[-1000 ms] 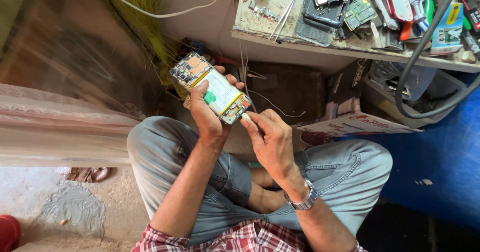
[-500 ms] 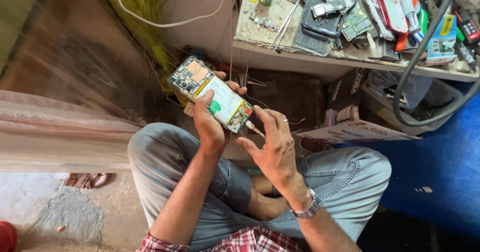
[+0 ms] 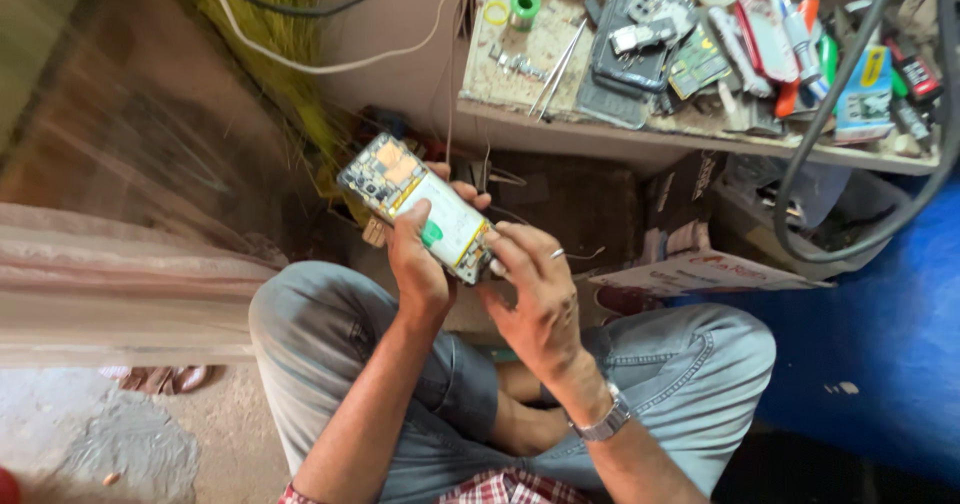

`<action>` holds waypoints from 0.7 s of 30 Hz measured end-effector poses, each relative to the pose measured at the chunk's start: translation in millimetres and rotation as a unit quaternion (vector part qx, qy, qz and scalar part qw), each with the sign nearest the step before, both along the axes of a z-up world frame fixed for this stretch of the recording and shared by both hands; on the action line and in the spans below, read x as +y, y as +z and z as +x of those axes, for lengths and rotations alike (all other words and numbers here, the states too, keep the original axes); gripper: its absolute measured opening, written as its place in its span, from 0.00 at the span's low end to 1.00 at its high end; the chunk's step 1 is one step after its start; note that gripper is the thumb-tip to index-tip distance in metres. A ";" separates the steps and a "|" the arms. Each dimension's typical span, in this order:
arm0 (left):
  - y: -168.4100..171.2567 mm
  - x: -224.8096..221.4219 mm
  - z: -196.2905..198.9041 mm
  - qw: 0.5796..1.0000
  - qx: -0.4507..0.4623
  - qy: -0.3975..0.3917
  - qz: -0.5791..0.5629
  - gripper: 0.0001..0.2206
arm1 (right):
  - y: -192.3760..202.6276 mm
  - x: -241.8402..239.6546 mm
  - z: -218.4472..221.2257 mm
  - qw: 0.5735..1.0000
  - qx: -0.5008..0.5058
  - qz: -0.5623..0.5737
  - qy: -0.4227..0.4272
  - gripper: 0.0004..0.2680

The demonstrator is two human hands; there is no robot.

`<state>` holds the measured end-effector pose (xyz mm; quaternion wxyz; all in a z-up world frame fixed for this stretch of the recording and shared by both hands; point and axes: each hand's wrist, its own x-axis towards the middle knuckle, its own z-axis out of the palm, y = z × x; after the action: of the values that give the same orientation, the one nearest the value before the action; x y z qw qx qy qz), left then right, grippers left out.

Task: The person sits on the floor and works on a disassembled smartphone. They connect a charging cable to the phone's internal port, then use a screwdriver to tighten screws on the internal frame. The person repeatedly connects and disconnects the cable while adjusting the phone's position.

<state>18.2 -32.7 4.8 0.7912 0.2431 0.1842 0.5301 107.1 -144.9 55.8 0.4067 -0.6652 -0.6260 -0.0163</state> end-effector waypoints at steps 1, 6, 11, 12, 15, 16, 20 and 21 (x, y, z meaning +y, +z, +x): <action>-0.7 -1.0 1.6 1.000 0.006 0.004 0.001 0.20 | 0.8 0.5 -1.6 1.000 -0.010 0.008 0.005 0.23; 0.6 -3.8 3.6 0.999 0.042 -0.016 -0.002 0.21 | -0.6 3.2 -3.8 0.998 -0.051 0.019 -0.026 0.19; 3.1 -0.7 8.2 0.999 0.010 -0.011 0.038 0.22 | -10.9 0.3 3.7 0.998 0.018 0.036 -0.055 0.15; 2.3 1.9 8.2 0.999 0.007 -0.013 0.046 0.21 | -14.4 -0.7 5.9 0.996 0.052 0.034 -0.068 0.12; -3.2 6.2 4.1 0.997 0.067 0.008 0.035 0.17 | -26.7 -6.2 15.4 0.966 0.216 -0.074 -0.124 0.09; -5.6 7.1 2.3 0.995 0.098 0.019 0.025 0.16 | -31.5 -8.0 19.4 0.942 0.277 -0.127 -0.142 0.10; -11.6 9.9 3.0 0.994 0.096 0.023 0.041 0.08 | -51.0 -13.8 31.3 0.834 0.544 -0.095 -0.016 0.11; -11.8 10.2 3.3 0.993 0.097 0.022 0.060 0.08 | -54.8 -16.2 34.1 0.810 0.578 -0.096 0.001 0.11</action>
<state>21.5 -22.5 -7.0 0.7416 0.3366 0.2334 0.5312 141.2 -161.1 0.9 0.6276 -0.5870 -0.2737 0.4320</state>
